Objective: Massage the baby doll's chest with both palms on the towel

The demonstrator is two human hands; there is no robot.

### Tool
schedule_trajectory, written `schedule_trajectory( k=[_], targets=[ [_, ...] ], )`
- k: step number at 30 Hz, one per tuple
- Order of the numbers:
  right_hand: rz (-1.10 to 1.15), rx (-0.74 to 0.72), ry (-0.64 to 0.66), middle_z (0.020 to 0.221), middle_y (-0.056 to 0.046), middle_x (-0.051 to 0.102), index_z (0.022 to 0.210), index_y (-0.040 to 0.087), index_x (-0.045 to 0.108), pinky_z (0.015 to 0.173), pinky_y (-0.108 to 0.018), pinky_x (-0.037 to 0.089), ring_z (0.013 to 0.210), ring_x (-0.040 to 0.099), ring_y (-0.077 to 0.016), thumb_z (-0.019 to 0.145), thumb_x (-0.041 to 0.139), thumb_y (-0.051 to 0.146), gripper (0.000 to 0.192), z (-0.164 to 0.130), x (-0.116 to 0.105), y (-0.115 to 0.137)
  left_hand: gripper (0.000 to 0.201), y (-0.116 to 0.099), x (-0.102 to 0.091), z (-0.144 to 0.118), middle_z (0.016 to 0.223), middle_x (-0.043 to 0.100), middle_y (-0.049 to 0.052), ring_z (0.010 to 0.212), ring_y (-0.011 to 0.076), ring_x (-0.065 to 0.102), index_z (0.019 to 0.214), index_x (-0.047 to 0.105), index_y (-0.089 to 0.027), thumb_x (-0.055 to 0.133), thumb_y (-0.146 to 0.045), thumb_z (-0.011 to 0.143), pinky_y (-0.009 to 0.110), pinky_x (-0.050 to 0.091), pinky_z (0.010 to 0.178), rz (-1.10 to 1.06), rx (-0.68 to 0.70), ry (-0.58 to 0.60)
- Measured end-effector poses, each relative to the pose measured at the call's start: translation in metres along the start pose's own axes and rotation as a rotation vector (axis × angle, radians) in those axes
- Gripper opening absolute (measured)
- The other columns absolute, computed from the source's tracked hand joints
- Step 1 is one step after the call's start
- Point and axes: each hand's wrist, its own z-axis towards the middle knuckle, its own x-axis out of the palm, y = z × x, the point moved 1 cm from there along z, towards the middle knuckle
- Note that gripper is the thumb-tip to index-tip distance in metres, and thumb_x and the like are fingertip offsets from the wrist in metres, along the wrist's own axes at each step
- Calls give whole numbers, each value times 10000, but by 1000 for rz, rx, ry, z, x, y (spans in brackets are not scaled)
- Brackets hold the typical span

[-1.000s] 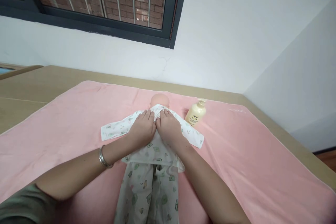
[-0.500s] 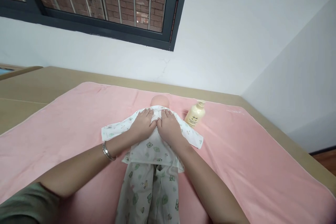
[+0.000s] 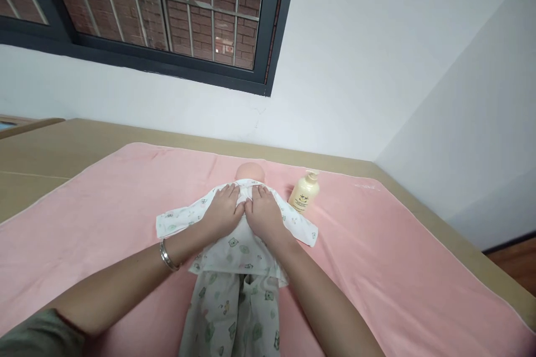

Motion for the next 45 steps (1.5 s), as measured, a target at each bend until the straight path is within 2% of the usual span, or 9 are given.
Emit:
schedule_trajectory(
  k=[4, 12, 32, 39, 43, 45],
  targets=[
    [1, -3, -20, 1487, -232, 542, 1485, -11, 504, 1205, -439, 358, 1438, 458, -319, 1029, 407, 228, 524, 0, 2, -1, 597, 1, 1, 0, 1560, 487, 252, 1476, 352, 442, 1467, 487, 13, 310, -307, 995, 557, 334, 1232, 7, 10, -2],
    [37, -5, -15, 1493, -238, 533, 1478, -20, 499, 1205, -436, 342, 1444, 440, -315, 1033, 379, 227, 523, -1, 1, 0, 556, 4, 7, -1, 1512, 549, 227, 1438, 351, 486, 1430, 529, -31, 322, -306, 994, 540, 379, 1203, 39, 42, -80],
    [72, 0, 32, 1529, -227, 497, 1500, -2, 474, 1225, -426, 299, 1461, 417, -302, 1042, 389, 254, 532, 4, 1, -5, 568, -3, -5, -3, 1520, 536, 236, 1442, 344, 471, 1438, 508, -10, 278, -294, 1003, 514, 358, 1201, 60, 30, -42],
    [194, -21, 116, 1599, -200, 416, 1499, 56, 483, 1236, -412, 294, 1511, 355, -292, 1043, 460, 388, 565, 11, -4, -23, 593, -12, -3, -21, 1496, 526, 306, 1450, 410, 453, 1456, 475, 54, 299, -313, 1024, 552, 378, 1175, 196, 54, -76],
    [135, 17, 87, 1585, -200, 437, 1515, 38, 462, 1244, -427, 273, 1500, 367, -306, 1052, 439, 370, 570, 10, -1, -18, 591, -9, -6, -15, 1500, 529, 292, 1469, 398, 433, 1448, 486, 53, 315, -311, 1015, 535, 359, 1199, 138, 72, -39],
    [84, 36, 72, 1565, -210, 459, 1516, 17, 458, 1241, -438, 274, 1480, 393, -317, 1061, 415, 341, 560, 7, -1, -12, 565, -4, -10, -7, 1481, 560, 266, 1446, 369, 471, 1418, 528, 15, 330, -318, 1006, 518, 367, 1202, 66, 72, -9]
  ],
)
